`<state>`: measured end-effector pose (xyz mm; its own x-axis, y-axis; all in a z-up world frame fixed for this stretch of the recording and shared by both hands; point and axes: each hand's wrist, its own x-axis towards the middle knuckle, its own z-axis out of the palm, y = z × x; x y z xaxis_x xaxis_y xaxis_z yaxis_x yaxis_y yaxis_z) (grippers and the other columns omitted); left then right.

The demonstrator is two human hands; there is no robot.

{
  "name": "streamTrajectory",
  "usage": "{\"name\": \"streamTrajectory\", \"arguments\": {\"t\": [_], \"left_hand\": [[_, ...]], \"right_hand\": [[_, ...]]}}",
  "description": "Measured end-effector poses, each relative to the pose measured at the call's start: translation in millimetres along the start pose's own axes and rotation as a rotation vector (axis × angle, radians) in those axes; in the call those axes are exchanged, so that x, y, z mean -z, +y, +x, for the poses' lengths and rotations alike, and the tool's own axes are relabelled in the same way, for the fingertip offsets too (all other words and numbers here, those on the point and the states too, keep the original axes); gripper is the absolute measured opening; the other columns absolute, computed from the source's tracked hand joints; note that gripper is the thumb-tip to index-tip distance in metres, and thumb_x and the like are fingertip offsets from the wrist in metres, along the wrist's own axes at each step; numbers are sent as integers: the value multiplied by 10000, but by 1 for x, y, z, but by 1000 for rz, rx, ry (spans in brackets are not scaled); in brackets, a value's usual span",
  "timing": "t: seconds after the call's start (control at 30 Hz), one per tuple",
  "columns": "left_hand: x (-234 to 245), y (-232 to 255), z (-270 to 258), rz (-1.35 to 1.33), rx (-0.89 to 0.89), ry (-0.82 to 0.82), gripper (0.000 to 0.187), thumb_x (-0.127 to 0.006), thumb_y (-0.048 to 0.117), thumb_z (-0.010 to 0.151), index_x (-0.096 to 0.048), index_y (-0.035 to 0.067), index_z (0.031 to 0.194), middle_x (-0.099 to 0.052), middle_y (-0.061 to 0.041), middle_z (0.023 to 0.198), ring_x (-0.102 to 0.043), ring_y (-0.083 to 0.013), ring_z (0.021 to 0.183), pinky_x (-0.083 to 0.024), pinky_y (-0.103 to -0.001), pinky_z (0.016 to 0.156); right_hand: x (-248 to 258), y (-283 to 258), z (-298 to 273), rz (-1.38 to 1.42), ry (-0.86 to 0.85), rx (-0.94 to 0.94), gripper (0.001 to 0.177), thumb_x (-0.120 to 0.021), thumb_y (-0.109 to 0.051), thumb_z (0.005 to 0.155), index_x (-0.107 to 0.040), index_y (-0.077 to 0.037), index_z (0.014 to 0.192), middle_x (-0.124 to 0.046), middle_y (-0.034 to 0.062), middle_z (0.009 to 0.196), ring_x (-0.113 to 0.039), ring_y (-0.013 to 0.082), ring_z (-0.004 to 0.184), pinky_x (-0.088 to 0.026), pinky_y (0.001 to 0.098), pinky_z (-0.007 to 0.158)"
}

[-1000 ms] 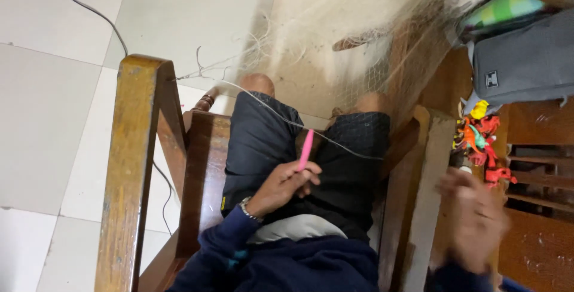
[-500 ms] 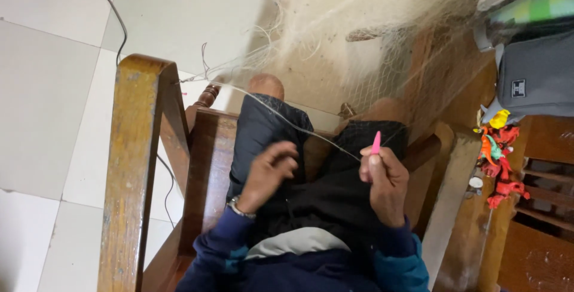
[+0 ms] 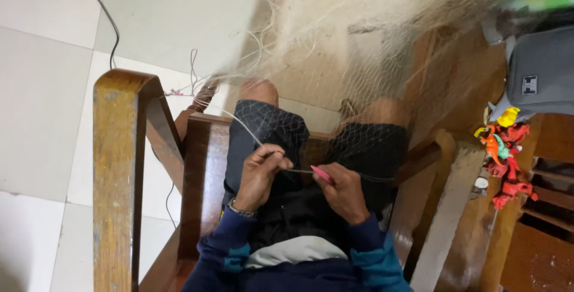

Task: Repairing a fishing net using scissors and a netting needle

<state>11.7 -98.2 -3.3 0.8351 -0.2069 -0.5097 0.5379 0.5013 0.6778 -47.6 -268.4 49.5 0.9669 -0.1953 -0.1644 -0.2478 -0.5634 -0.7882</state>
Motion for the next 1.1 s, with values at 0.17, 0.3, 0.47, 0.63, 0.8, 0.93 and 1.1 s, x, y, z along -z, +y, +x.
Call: {"name": "streamTrajectory", "arguments": {"t": [0.17,0.3,0.47,0.63,0.8,0.93,1.1], "left_hand": [[-5,3,-21,-147,109,-9,70,-537,2,835,-580,-13,889,-558,-140,581,-675,-283,596,-584,-422,593],[-1,-3,-38,-221,170,5,64,-531,22,854,-560,-34,872,-517,-124,623,-656,-290,578,-586,-473,579],[-1,-2,-52,-296,108,-34,62,-538,-3,831,-541,-40,881,-502,-125,645,-631,-256,571,-587,-443,586],[0,-9,-64,-264,70,-91,144,-542,-77,781,-554,-54,922,-536,-164,768,-616,-216,621,-592,-343,561],[-8,4,-69,-284,80,-141,219,-529,-117,765,-547,-39,969,-607,-221,913,-664,-252,759,-588,-287,600],[-9,7,-71,-273,68,-141,221,-530,-107,766,-542,-37,975,-617,-238,901,-667,-248,761,-591,-280,625],[-8,5,-70,-293,33,-158,293,-564,-100,754,-518,-8,1028,-623,-224,902,-664,-249,777,-590,-283,646]], "right_hand": [[6,-9,-26,88,-80,14,62,-719,-149,721,-725,-166,780,-673,31,701,-668,242,642,-530,313,559],[7,-13,-40,76,-136,30,136,-691,-107,716,-720,-148,842,-687,89,777,-670,324,733,-541,383,594],[10,-25,-53,84,-87,44,163,-679,-91,738,-735,-161,875,-697,69,808,-681,285,754,-548,360,630],[8,-32,-69,35,-31,102,138,-671,-106,762,-733,-161,873,-691,67,823,-676,275,767,-542,361,653],[8,-35,-67,65,11,153,63,-674,-80,759,-710,-102,806,-683,90,786,-663,282,701,-516,348,604],[8,-37,-67,46,22,149,66,-684,-82,753,-717,-112,801,-681,84,770,-666,261,687,-514,337,583],[6,-31,-66,74,23,169,54,-693,-71,743,-709,-94,789,-689,81,776,-656,257,661,-499,325,573]]}}
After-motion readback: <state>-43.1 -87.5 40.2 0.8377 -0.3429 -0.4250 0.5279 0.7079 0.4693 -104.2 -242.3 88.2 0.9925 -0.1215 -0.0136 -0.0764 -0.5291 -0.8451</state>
